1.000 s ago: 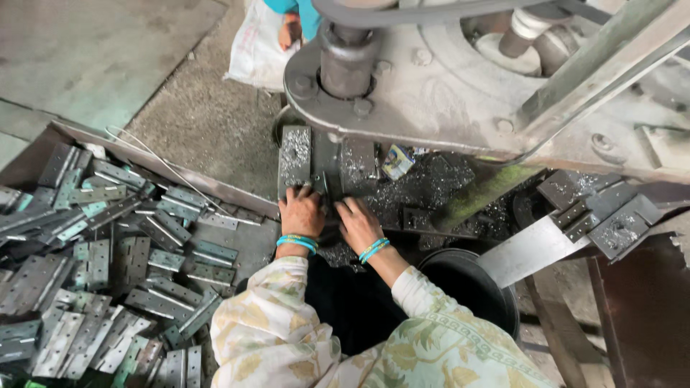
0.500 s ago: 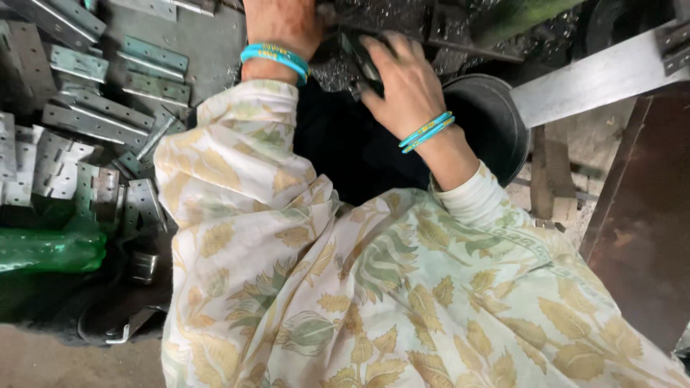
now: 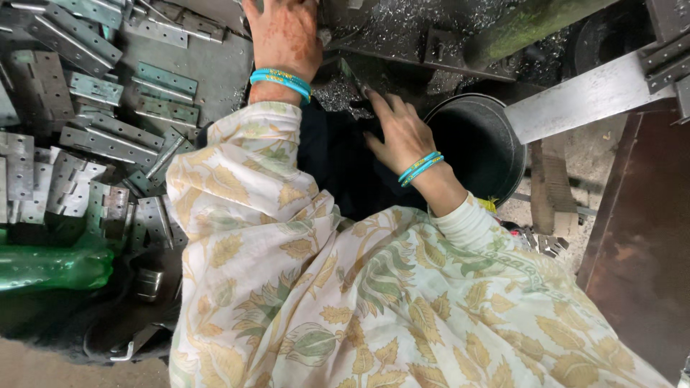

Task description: The person places metal brackets one by one onto a machine press to punch holes in them.

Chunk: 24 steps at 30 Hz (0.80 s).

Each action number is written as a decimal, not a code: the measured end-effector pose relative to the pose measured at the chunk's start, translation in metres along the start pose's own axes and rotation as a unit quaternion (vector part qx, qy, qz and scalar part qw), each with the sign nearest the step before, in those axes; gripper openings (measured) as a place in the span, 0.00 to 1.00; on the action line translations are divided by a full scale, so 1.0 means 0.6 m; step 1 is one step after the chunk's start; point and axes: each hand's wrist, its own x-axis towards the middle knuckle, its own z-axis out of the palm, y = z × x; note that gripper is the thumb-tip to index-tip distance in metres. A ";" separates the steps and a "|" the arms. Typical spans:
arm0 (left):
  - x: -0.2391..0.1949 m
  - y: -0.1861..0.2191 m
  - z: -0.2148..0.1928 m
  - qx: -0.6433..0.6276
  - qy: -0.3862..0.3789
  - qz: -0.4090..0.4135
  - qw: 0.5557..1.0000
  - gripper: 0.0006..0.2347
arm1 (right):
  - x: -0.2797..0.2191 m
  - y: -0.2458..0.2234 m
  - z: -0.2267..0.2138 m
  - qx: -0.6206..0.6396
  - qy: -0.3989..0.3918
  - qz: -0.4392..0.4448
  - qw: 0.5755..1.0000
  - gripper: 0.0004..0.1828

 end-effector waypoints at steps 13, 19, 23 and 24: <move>0.014 0.011 -0.032 -0.003 -0.046 -0.038 0.998 0.15 | 0.022 -0.009 -0.007 0.022 -0.054 0.095 0.994 0.46; 0.017 0.017 -0.033 0.005 -0.087 -0.058 0.994 0.15 | 0.040 -0.020 -0.028 0.000 -0.073 0.124 0.990 0.41; 0.019 0.019 -0.030 -0.004 -0.078 -0.059 0.995 0.14 | 0.070 -0.035 -0.060 -0.020 -0.102 0.143 0.984 0.37; 0.020 0.019 -0.029 -0.001 -0.085 -0.059 0.995 0.13 | 0.076 -0.039 -0.065 -0.021 -0.110 0.146 0.983 0.37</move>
